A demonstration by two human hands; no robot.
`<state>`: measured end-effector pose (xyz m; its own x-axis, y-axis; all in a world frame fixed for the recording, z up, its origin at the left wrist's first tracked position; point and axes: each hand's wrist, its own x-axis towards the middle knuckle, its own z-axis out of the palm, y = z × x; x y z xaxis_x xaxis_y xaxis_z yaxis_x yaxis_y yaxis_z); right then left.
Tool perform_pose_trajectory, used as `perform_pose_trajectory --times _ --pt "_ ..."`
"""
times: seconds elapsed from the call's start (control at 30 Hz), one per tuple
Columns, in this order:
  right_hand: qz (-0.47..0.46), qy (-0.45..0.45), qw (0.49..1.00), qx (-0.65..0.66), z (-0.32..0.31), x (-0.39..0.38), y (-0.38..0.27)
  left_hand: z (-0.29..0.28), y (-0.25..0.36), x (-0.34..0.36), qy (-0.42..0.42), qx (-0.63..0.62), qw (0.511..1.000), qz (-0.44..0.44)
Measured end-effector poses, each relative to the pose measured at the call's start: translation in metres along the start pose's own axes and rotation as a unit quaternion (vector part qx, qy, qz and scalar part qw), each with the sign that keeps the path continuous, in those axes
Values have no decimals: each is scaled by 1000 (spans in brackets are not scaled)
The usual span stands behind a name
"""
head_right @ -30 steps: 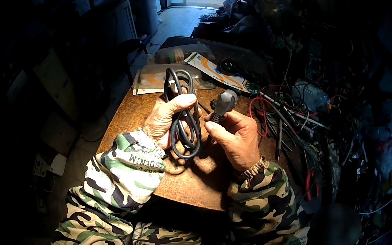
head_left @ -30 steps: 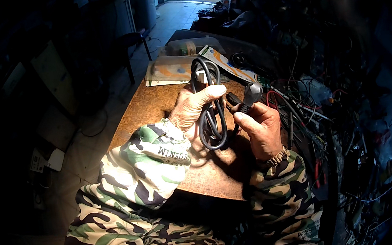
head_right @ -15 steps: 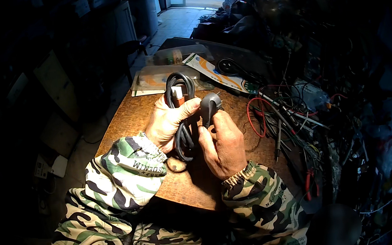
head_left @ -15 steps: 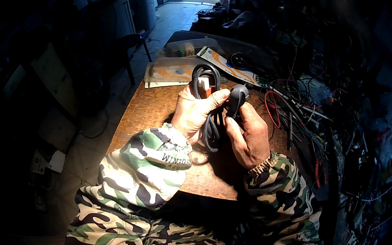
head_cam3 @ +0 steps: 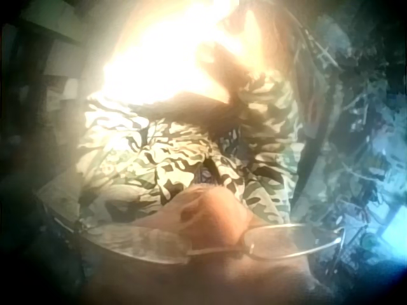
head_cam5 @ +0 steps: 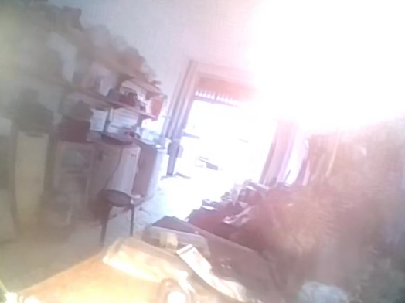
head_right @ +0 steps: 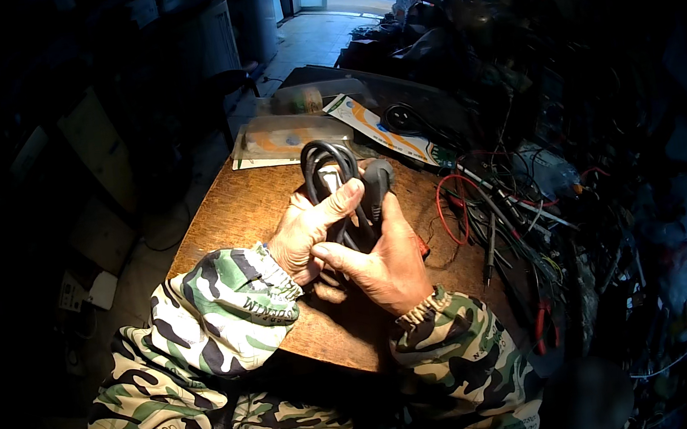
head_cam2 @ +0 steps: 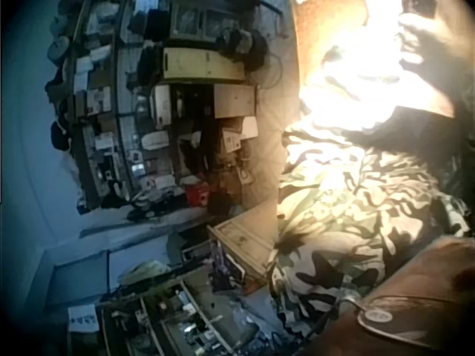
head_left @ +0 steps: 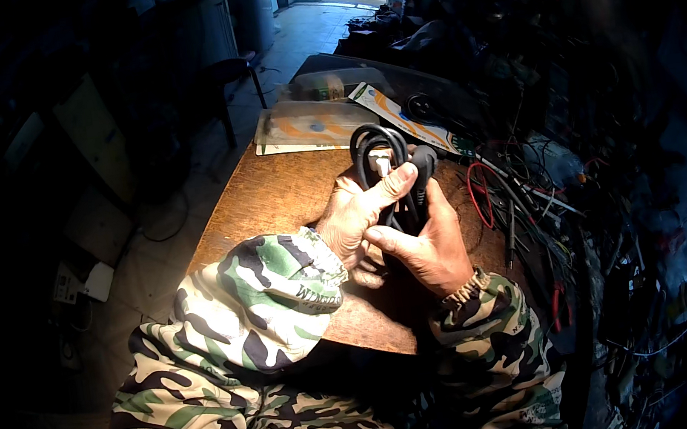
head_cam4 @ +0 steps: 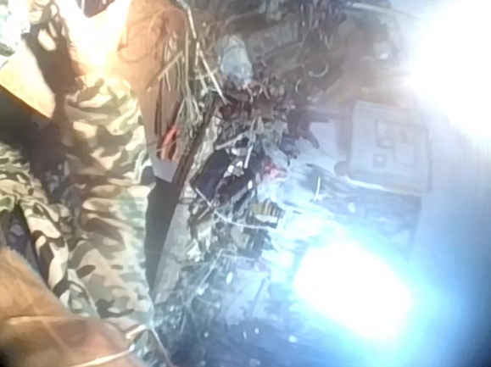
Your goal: The person inspects a black power cable and its packaging in a workshop. They handle the cable, coil it, and examine the product label and barcode on the packaging.
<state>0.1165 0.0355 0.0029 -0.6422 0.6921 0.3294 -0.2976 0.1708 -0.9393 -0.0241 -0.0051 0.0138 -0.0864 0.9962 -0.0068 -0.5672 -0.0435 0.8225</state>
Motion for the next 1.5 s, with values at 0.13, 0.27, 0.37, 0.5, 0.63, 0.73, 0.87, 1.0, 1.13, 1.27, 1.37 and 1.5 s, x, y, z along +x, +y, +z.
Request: perform_pose_trajectory --times 0.13,0.27,0.37,0.5,0.63,0.73,0.87,1.0,1.13,1.27,1.37,1.5 --pt "-26 64 993 -99 -15 -2 -13 6 -7 8 -99 -32 994 -33" --pt "-29 118 983 -136 -23 -2 -17 5 4 12 -176 40 980 82" --pt "15 144 989 16 -45 -6 -18 -10 39 24 -84 50 986 138" --pt "-14 231 971 68 -51 -2 -24 -71 99 67 1 712 663 232" --pt "7 202 976 80 -51 4 -17 -114 118 96 11 848 526 64" --pt "-6 220 973 70 -56 3 -14 -116 123 110 -4 804 595 5" --pt "11 217 972 89 -56 1 -20 -112 140 101 -11 785 619 38" --pt "-3 224 971 86 -64 2 -14 -110 153 87 -31 712 700 51" --pt "-19 215 971 98 -55 6 -10 -104 153 37 -10 603 797 -24" --pt "-11 224 972 76 -60 2 -16 -99 129 22 -71 357 925 -106" --pt "-34 256 963 78 -63 4 -12 -77 93 -1 -100 179 974 -92" --pt "-35 200 975 94 -60 2 -18 -92 42 -20 -118 -117 981 -98"
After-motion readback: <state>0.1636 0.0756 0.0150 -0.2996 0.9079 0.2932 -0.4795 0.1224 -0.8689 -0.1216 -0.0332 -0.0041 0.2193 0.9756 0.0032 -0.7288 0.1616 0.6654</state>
